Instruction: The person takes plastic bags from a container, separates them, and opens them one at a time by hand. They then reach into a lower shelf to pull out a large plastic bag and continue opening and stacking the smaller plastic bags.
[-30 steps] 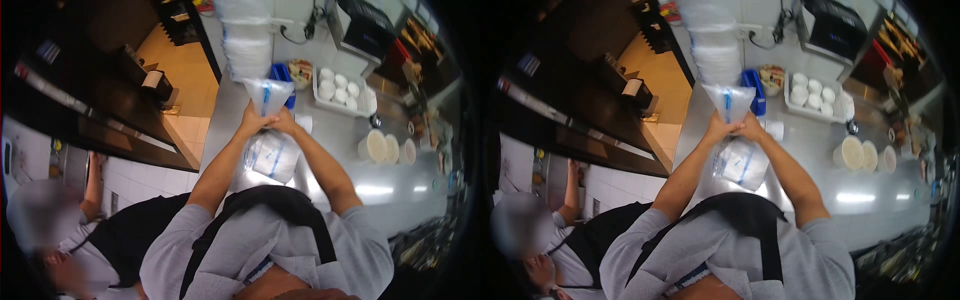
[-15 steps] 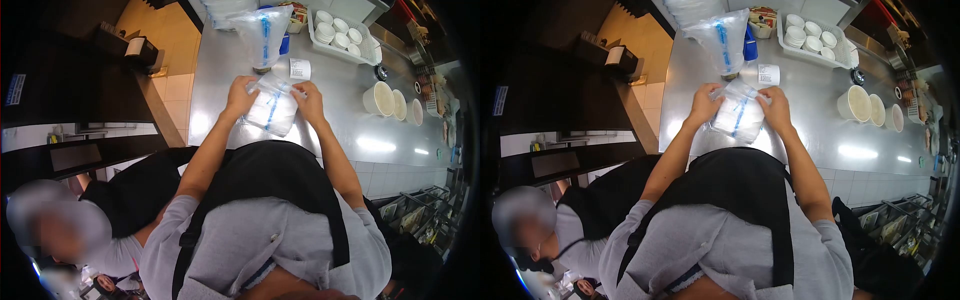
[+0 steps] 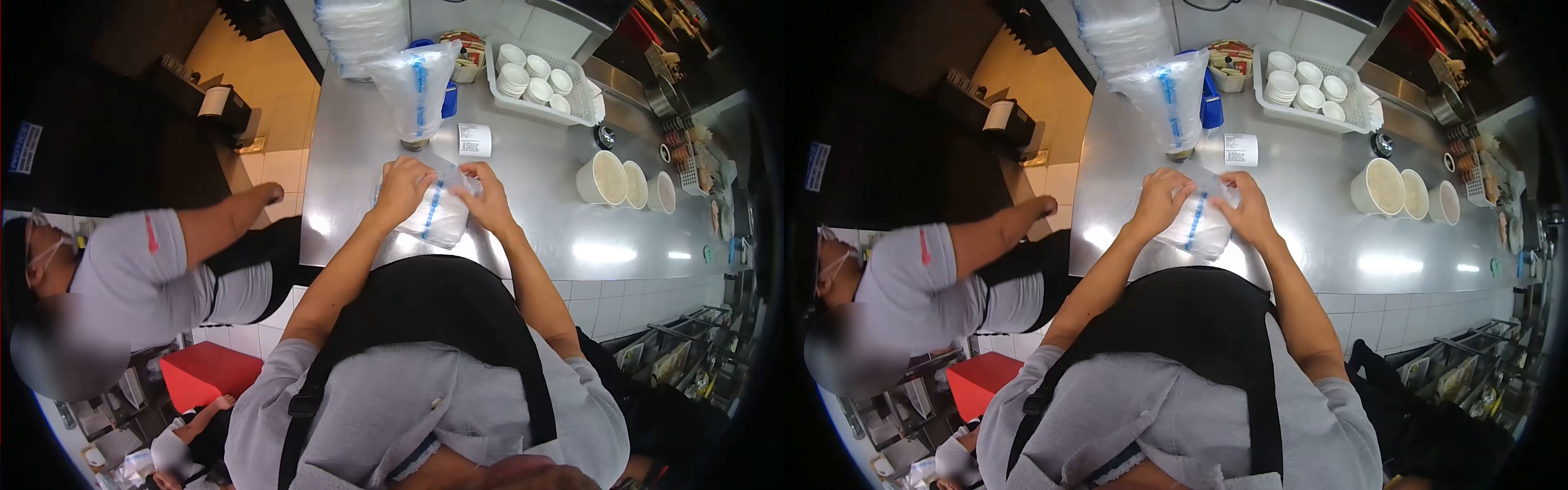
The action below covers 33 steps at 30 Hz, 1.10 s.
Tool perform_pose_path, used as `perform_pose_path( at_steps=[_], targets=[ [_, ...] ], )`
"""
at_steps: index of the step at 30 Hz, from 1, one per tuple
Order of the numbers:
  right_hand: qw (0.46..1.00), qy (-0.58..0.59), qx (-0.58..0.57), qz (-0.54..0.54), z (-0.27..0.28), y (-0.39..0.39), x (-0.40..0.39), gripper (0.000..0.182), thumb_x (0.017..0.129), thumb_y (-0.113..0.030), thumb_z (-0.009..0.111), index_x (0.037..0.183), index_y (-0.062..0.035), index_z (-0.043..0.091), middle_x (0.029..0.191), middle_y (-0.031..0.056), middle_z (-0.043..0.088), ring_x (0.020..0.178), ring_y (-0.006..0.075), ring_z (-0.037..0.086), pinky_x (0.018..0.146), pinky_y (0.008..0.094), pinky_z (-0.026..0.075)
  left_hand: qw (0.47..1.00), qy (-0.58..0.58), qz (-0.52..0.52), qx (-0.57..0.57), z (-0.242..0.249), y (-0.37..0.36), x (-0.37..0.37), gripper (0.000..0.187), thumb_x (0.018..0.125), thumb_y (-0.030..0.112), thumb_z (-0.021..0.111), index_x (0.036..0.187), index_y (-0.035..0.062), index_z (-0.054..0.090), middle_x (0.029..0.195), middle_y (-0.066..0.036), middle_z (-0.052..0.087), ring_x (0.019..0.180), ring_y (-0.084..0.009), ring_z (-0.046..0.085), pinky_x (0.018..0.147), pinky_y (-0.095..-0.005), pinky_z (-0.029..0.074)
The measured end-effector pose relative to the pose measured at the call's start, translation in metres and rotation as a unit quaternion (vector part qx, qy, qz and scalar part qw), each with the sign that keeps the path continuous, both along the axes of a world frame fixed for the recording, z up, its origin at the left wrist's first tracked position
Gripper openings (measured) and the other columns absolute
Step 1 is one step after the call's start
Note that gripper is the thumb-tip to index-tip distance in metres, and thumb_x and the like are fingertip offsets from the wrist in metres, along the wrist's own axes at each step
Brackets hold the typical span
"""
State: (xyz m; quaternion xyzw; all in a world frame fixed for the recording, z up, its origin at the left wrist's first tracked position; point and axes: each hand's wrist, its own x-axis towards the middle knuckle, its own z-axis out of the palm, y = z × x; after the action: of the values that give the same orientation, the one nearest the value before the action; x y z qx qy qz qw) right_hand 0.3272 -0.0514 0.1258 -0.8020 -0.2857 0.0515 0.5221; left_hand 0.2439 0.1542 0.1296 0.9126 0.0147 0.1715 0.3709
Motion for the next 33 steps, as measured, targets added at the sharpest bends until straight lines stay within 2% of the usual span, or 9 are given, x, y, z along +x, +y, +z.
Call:
perform_pose_path(
  at_steps=[3, 6, 9, 17, 18, 21, 23, 29, 33],
  targets=[
    [0.994, -0.108, 0.004, -0.005, 0.034, 0.013, 0.000, 0.020, 0.090, -0.014, 0.073, 0.103, 0.0013, 0.070, 0.099, 0.0161, 0.071, 0.092, 0.0324, 0.067, 0.086, 0.0407, 0.051, 1.000, -0.020, -0.020, 0.002, 0.012, 0.003, 0.016, 0.015, 0.088, 0.017, 0.077, 0.096, 0.0047, 0.077, 0.094, -0.011, 0.074, 0.095, -0.0298, 0.066, 0.092, -0.0444, 0.044],
    [0.992, -0.128, -0.015, -0.013, 0.029, 0.006, 0.026, 0.017, 0.090, -0.013, 0.073, 0.100, 0.0003, 0.071, 0.097, 0.0171, 0.071, 0.091, 0.0337, 0.067, 0.084, 0.0402, 0.051, 0.998, -0.043, -0.028, 0.019, 0.020, 0.004, 0.030, 0.018, 0.089, 0.019, 0.078, 0.095, 0.0019, 0.076, 0.092, -0.013, 0.074, 0.085, -0.0325, 0.067, 0.081, -0.0428, 0.050],
    [0.994, -0.109, 0.012, -0.016, 0.040, 0.008, 0.039, 0.012, 0.091, -0.012, 0.072, 0.095, -0.0004, 0.072, 0.094, 0.0172, 0.071, 0.089, 0.0338, 0.067, 0.081, 0.0398, 0.051, 0.987, -0.094, 0.014, -0.126, 0.033, -0.004, 0.036, 0.021, 0.089, 0.021, 0.078, 0.088, -0.0002, 0.075, 0.087, -0.016, 0.073, 0.077, -0.0339, 0.067, 0.069, -0.0414, 0.051],
    [0.978, -0.206, 0.007, -0.044, 0.096, 0.022, 0.073, 0.013, 0.094, -0.013, 0.071, 0.091, -0.0008, 0.074, 0.084, 0.0143, 0.069, 0.082, 0.0300, 0.066, 0.075, 0.0383, 0.051, 0.997, -0.045, 0.052, -0.046, 0.070, -0.003, 0.060, 0.017, 0.095, 0.016, 0.072, 0.094, -0.0013, 0.074, 0.081, -0.016, 0.072, 0.073, -0.0300, 0.069, 0.070, -0.0366, 0.053],
    [0.979, -0.194, 0.043, -0.037, 0.104, 0.025, 0.078, 0.015, 0.094, -0.014, 0.072, 0.089, -0.0001, 0.073, 0.082, 0.0131, 0.069, 0.079, 0.0273, 0.066, 0.072, 0.0373, 0.050, 0.997, -0.035, 0.057, -0.041, 0.077, -0.001, 0.064, 0.017, 0.096, 0.015, 0.071, 0.096, -0.0014, 0.074, 0.080, -0.015, 0.072, 0.073, -0.0288, 0.070, 0.070, -0.0358, 0.053],
    [0.980, -0.145, 0.132, -0.027, 0.140, 0.029, 0.081, 0.020, 0.095, -0.015, 0.071, 0.084, 0.0018, 0.071, 0.076, 0.0093, 0.068, 0.072, 0.0186, 0.064, 0.063, 0.0341, 0.048, 0.965, -0.205, 0.039, -0.162, 0.103, 0.000, 0.068, 0.018, 0.098, 0.016, 0.069, 0.094, -0.0010, 0.074, 0.077, -0.012, 0.073, 0.071, -0.0208, 0.070, 0.067, -0.0324, 0.053],
    [0.981, -0.097, 0.163, -0.037, 0.158, 0.027, 0.081, 0.022, 0.096, -0.015, 0.070, 0.083, 0.0024, 0.069, 0.072, 0.0068, 0.067, 0.067, 0.0122, 0.061, 0.059, 0.0315, 0.046, 0.959, -0.190, 0.032, -0.207, 0.122, 0.000, 0.065, 0.016, 0.098, 0.014, 0.068, 0.095, -0.0004, 0.074, 0.074, -0.012, 0.071, 0.069, -0.0183, 0.069, 0.064, -0.0323, 0.052],
    [0.999, -0.045, 0.012, -0.024, 0.192, 0.014, 0.087, 0.023, 0.099, -0.017, 0.068, 0.086, 0.0011, 0.071, 0.073, 0.0029, 0.065, 0.066, 0.0069, 0.056, 0.061, 0.0256, 0.048, 0.981, -0.072, 0.016, -0.180, 0.164, 0.010, 0.049, 0.016, 0.100, 0.013, 0.066, 0.102, -0.0013, 0.074, 0.076, -0.006, 0.071, 0.069, -0.0086, 0.064, 0.065, -0.0257, 0.052],
    [0.982, 0.007, 0.179, 0.064, 0.183, 0.019, 0.085, 0.022, 0.100, -0.018, 0.068, 0.088, 0.0005, 0.069, 0.078, -0.0011, 0.067, 0.069, 0.0065, 0.057, 0.062, 0.0242, 0.047, 0.944, -0.198, 0.002, -0.265, 0.163, -0.005, 0.056, 0.017, 0.100, 0.015, 0.068, 0.099, -0.0008, 0.074, 0.077, -0.001, 0.069, 0.068, -0.0063, 0.060, 0.060, -0.0242, 0.050]
  ],
)
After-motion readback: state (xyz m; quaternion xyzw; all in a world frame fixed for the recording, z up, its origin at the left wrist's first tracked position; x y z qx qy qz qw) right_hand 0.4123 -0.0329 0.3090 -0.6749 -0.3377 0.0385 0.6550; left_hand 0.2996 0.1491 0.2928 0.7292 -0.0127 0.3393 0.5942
